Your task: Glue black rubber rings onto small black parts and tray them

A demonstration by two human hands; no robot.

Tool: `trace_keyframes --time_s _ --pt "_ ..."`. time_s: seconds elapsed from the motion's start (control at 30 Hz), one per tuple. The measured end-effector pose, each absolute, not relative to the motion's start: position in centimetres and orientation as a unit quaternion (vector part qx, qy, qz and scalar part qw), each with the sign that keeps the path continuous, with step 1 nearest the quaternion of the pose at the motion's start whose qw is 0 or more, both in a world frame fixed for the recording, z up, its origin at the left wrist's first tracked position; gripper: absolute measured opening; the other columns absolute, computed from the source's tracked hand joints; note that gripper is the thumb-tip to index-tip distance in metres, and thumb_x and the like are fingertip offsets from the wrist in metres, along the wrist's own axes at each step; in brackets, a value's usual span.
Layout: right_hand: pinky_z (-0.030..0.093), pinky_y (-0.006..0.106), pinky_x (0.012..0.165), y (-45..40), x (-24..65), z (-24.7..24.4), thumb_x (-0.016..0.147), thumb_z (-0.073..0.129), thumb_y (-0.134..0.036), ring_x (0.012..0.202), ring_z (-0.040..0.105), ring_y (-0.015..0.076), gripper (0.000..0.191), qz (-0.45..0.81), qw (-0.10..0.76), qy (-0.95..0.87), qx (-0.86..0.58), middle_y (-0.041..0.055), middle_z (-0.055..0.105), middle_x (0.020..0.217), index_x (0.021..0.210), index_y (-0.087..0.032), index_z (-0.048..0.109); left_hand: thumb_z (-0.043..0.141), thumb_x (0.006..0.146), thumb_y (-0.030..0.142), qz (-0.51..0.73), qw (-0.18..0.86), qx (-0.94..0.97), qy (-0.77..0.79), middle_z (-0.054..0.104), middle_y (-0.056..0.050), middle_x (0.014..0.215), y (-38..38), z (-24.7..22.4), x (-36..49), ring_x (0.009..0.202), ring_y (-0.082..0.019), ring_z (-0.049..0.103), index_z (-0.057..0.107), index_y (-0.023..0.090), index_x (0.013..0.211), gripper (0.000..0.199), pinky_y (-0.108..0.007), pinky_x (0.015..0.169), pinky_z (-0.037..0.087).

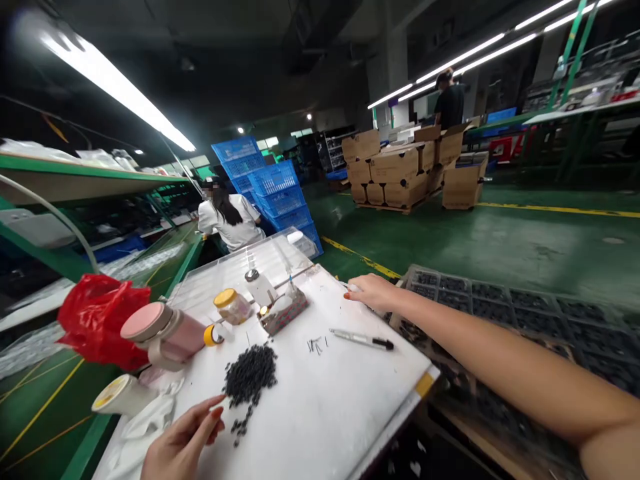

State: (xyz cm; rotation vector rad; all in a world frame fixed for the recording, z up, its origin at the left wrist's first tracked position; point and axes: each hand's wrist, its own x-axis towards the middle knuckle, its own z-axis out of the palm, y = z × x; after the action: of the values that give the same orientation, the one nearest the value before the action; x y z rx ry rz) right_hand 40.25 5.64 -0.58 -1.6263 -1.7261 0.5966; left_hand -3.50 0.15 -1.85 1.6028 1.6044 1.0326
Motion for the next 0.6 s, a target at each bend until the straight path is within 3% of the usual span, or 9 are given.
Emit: trace_keyframes --time_s 0.13,0.33,0.5,0.6 --pt "0.036 0.025 0.062 6.2 36.0 -1.3 0.084 0.059 -0.047 0.077 0.06 0.0196 0.029 0.202 0.305 -0.692 -0.622 0.005 0.068 0.081 0.077 -0.02 0.068 0.073 0.06 0.064 0.414 0.34 0.6 0.594 0.064 -0.007 0.065 0.1 -1.1 -3.9 0.058 -0.017 0.055 0.074 0.012 0.095 0.063 -0.026 0.056 0.05" --pt "0.04 0.025 0.07 7.7 33.0 -2.3 0.094 0.047 -0.035 0.083 0.061 0.0183 0.03 0.175 0.305 -0.702 -0.619 0.0079 0.07 0.097 0.082 -0.015 0.066 0.073 0.065 0.057 0.434 0.347 0.606 0.569 0.063 -0.006 0.065 -0.2 -1.0 -4.1 0.058 -0.015 0.054 0.073 0.012 0.098 0.056 -0.025 0.055 0.049" --pt "0.043 0.026 0.073 7.8 31.5 -2.8 0.089 0.059 -0.03 0.081 0.061 0.0155 0.019 0.166 0.311 -0.716 -0.602 0.0059 0.069 0.092 0.086 -0.013 0.067 0.072 0.063 0.061 0.426 0.352 0.603 0.575 0.064 -0.006 0.066 -0.2 -1.1 -4.1 0.06 -0.016 0.055 0.072 0.011 0.1 0.062 -0.025 0.057 0.049" --pt "0.045 0.025 0.071 7.5 32.2 -2.8 0.075 0.075 -0.032 0.08 0.063 0.0161 0.027 0.16 0.32 -0.703 -0.614 0.0046 0.069 0.089 0.095 -0.015 0.069 0.074 0.055 0.065 0.418 0.343 0.585 0.604 0.066 -0.007 0.069 -0.1 -1.0 -4.4 0.063 -0.018 0.058 0.072 0.012 0.099 0.07 -0.025 0.059 0.052"
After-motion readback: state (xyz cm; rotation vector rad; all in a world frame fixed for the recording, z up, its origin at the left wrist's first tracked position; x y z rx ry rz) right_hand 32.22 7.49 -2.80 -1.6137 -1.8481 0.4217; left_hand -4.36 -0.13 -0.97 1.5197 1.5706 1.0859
